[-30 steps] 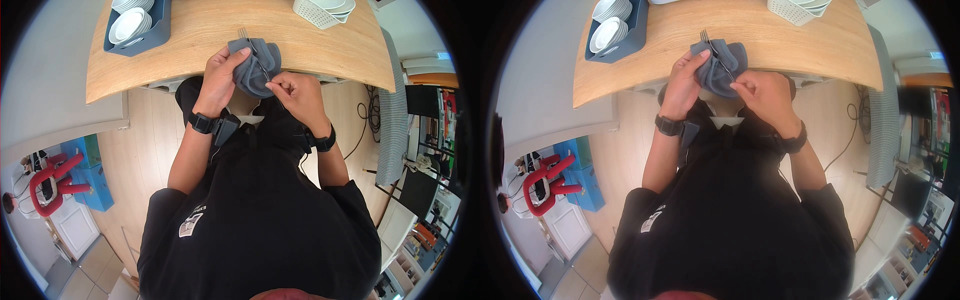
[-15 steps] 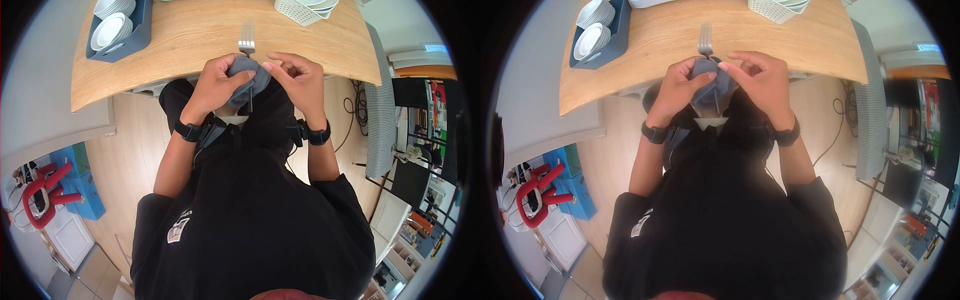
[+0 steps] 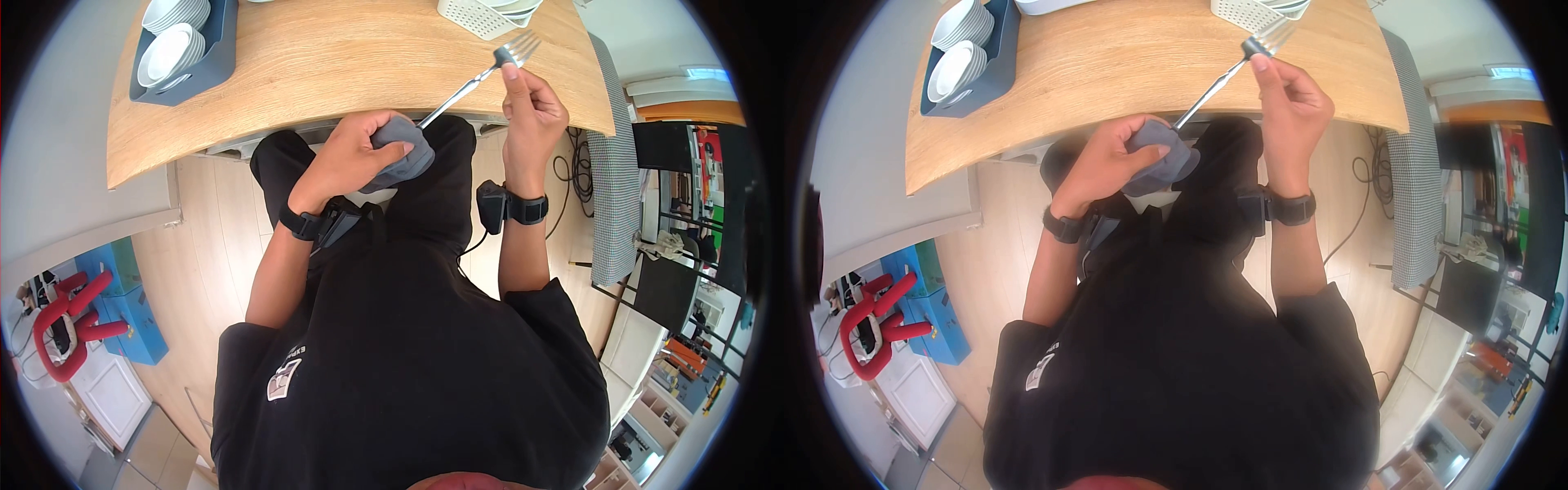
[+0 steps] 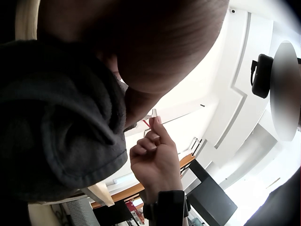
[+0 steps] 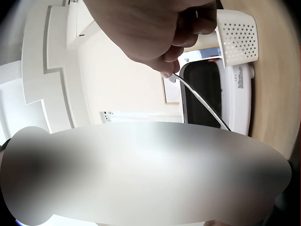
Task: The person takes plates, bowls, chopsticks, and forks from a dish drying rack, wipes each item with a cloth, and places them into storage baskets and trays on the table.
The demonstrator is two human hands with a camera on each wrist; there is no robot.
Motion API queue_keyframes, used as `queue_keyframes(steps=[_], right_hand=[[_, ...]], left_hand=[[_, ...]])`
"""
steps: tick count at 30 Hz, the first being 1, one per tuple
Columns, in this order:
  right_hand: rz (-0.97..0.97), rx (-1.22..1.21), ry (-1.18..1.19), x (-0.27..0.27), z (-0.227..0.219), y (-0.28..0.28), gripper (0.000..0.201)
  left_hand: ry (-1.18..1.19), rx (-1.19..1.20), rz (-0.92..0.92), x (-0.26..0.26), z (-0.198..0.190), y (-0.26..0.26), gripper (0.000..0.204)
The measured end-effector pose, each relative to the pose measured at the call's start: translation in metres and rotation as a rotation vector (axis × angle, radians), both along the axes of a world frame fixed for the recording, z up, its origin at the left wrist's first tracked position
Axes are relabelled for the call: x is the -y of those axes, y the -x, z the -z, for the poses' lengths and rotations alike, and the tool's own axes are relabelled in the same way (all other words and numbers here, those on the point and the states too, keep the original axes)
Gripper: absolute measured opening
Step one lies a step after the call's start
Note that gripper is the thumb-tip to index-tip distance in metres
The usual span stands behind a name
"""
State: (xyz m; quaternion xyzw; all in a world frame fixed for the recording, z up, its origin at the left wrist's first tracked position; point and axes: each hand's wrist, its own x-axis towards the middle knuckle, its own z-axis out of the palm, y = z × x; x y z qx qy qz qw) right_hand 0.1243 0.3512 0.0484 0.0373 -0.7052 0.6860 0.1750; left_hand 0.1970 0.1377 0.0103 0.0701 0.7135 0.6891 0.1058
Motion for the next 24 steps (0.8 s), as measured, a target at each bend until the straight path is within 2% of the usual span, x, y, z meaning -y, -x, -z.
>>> queue_keyframes(steps=[7,12,17,21,22,24], right_hand=[[0.016,-0.004,0.03,0.0,0.002,0.0,0.022],[-0.079,0.073,0.164,0.0,0.01,0.0,0.022],[-0.113,0.085,0.175,0.001,0.013,-0.004,0.021],[-0.182,0.097,0.236,0.002,0.014,-0.002,0.022],[-0.193,0.078,0.236,0.003,0.012,-0.002,0.022],[-0.328,0.214,0.054,0.006,0.009,-0.005,0.026]], left_hand=[[-0.082,0.071,-0.081,0.002,0.003,0.003,0.02],[-0.171,0.118,-0.091,0.003,0.001,0.003,0.02],[-0.139,0.11,-0.119,0.003,0.002,0.003,0.019],[-0.213,0.153,-0.132,0.003,0.0,0.004,0.016],[-0.243,0.163,-0.123,0.003,0.0,0.005,0.015],[-0.248,0.142,-0.118,0.003,-0.001,0.008,0.014]])
